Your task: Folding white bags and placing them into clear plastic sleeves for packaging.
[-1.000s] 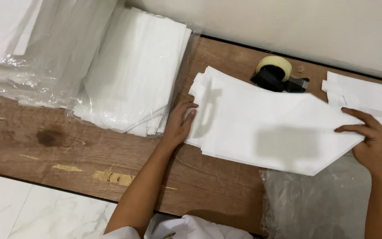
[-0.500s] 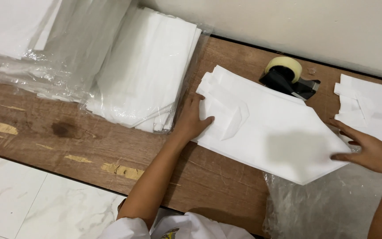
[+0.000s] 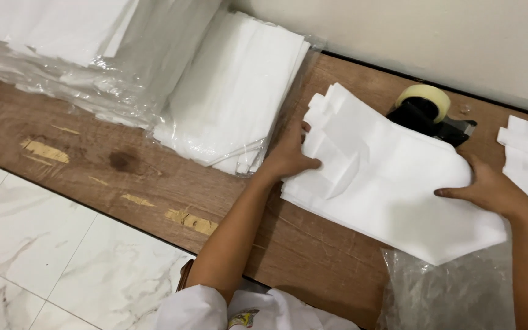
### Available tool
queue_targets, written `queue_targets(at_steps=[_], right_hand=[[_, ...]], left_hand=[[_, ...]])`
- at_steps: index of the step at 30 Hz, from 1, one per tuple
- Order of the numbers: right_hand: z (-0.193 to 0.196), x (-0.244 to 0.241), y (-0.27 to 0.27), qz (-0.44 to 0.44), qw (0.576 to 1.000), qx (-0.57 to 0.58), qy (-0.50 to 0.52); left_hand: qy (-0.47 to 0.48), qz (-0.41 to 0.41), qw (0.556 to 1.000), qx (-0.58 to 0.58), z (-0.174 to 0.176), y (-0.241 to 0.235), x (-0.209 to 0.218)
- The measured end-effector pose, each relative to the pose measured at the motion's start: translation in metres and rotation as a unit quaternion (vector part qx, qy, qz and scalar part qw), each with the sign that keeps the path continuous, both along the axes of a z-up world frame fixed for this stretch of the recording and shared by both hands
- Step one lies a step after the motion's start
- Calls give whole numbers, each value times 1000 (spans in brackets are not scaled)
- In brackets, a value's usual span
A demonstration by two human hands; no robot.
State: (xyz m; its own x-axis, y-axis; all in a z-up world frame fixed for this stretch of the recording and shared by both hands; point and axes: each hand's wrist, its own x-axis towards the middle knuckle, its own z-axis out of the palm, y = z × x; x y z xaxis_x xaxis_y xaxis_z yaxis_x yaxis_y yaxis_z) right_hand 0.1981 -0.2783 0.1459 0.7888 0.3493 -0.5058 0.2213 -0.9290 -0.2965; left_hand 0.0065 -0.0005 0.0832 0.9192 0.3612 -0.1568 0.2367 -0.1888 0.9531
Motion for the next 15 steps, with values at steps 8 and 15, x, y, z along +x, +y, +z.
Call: queue_targets(at_steps=[8, 15], right_hand=[[1, 5, -3, 57, 979, 188, -49], [1, -51, 87, 259, 959, 99, 53]], left_hand=[[-19, -11, 999, 30, 117, 4, -85], [117, 96, 988, 24, 108, 73, -191]])
